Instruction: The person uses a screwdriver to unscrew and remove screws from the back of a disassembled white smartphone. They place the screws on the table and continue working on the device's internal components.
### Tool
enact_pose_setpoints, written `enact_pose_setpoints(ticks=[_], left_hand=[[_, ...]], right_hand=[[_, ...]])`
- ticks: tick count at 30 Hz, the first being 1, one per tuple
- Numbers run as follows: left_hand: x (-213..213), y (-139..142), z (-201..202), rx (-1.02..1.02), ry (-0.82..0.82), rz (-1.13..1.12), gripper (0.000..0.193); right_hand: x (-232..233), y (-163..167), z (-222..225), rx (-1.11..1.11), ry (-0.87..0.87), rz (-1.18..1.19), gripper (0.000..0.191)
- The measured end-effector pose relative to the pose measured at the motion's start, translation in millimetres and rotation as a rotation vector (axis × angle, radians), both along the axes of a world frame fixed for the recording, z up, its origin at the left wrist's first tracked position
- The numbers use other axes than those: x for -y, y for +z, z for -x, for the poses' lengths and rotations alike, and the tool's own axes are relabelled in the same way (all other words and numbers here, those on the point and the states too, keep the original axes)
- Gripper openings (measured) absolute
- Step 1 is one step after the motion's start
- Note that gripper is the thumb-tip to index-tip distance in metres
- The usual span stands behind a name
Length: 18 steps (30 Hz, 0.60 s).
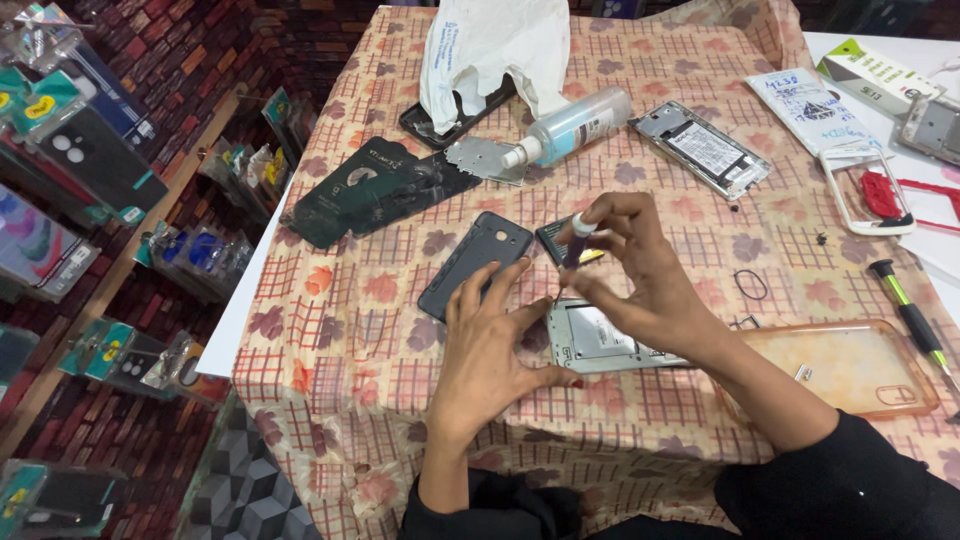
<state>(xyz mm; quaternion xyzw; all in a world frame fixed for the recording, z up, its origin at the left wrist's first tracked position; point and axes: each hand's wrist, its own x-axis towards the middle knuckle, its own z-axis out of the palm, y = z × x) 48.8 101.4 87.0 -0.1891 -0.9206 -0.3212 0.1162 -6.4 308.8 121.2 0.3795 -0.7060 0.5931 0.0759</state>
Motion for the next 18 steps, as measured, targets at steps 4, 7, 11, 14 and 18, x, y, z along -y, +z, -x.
enact_pose_setpoints(ticks=[4,7,11,14,18], left_hand=[[0.7,0.1,-0.9,-0.012,-0.008,-0.010,0.088],[2.4,-0.5,-1.2,-0.024,-0.027,-0.016,0.085],[2.1,-2.6,0.2,-0.016,-0.026,0.009,0.085],[-0.6,-4.8,0.3,-0.018,-0.030,0.014,0.083],[0.9,-5.1,-0.2,-0.017,-0.029,-0.006,0.082]], right_hand=[[4.2,4.4,-3.5,-0.054,-0.086,-0.026,0.050],[2.3,7.7,-6.1,0.053,-0.040,0.005,0.041],[3.9,3.5,-3.1,-0.253,-0.121,-0.097,0.059],[7.9,-4.8,1.8,-0.219,-0.143,-0.019,0.060],[5.7,-9.8,3.1,-0.162,-0.113,-0.068,0.055]])
